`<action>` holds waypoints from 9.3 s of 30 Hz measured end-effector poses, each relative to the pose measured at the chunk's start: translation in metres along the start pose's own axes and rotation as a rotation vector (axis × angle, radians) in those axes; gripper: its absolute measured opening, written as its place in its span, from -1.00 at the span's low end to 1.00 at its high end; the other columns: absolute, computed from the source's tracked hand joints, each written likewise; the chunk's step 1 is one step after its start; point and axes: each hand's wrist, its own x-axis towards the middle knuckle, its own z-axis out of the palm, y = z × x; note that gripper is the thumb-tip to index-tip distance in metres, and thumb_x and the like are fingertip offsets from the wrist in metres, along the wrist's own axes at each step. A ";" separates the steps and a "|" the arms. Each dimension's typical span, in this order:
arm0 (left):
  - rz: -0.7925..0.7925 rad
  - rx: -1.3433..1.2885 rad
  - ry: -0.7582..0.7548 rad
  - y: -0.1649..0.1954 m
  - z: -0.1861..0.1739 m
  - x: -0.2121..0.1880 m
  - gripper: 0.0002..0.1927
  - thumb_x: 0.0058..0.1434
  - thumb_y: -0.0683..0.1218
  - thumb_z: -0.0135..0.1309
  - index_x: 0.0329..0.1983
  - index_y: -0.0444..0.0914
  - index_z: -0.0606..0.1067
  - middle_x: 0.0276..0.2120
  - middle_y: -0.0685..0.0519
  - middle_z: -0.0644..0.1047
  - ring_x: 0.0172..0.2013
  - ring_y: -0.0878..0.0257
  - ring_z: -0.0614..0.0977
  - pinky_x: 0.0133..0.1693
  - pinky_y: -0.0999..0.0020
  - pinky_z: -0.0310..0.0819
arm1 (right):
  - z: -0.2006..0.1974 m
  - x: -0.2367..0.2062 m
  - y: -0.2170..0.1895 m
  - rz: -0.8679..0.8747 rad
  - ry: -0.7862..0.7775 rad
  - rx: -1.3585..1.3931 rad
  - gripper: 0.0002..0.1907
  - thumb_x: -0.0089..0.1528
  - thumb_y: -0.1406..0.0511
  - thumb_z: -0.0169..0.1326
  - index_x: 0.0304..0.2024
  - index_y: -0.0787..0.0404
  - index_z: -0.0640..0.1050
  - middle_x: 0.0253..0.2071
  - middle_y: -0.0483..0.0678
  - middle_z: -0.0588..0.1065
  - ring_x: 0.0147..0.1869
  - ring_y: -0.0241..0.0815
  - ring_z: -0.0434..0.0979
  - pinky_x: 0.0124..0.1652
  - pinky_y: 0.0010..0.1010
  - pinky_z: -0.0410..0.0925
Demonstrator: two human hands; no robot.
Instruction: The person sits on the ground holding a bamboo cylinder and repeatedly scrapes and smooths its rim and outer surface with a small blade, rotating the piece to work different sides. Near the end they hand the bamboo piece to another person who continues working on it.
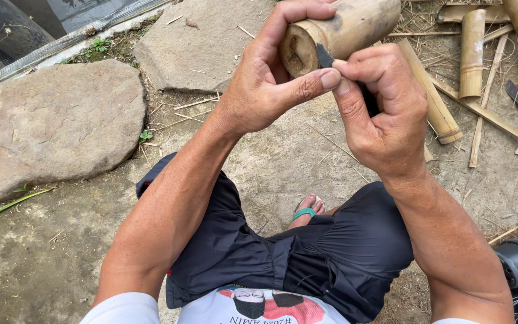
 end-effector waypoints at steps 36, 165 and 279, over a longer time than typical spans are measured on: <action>-0.035 -0.227 0.068 -0.004 0.012 0.010 -0.48 0.54 -0.14 0.16 0.42 -0.17 0.17 0.34 -0.01 0.32 0.22 0.22 0.49 0.09 0.21 0.68 | 0.000 0.003 0.006 0.183 0.068 0.217 -0.81 0.55 0.44 0.02 0.20 0.29 0.38 -0.15 -0.18 0.40 -0.28 -0.56 0.32 -0.29 -0.73 0.23; -0.087 -0.001 -0.027 -0.008 0.006 0.005 -0.31 0.34 -0.08 0.42 0.36 -0.21 0.24 0.11 0.03 0.45 0.15 0.30 0.50 0.25 0.36 0.42 | -0.020 -0.003 0.011 -0.111 -0.037 -0.073 -0.89 0.50 0.42 0.22 0.03 0.26 0.53 -0.08 -0.01 0.52 -0.08 -0.27 0.57 -0.17 -0.52 0.42; -0.604 0.227 -0.009 -0.077 0.126 -0.025 -0.36 0.18 -0.06 0.03 0.22 -0.48 0.15 -0.15 -0.22 0.54 -0.11 0.04 0.65 -0.13 0.18 0.55 | -0.031 -0.004 0.046 0.323 -0.530 -0.318 -0.69 0.39 0.11 0.00 -0.09 0.16 0.62 -0.42 0.09 0.57 -0.35 0.10 0.59 -0.37 -0.14 0.38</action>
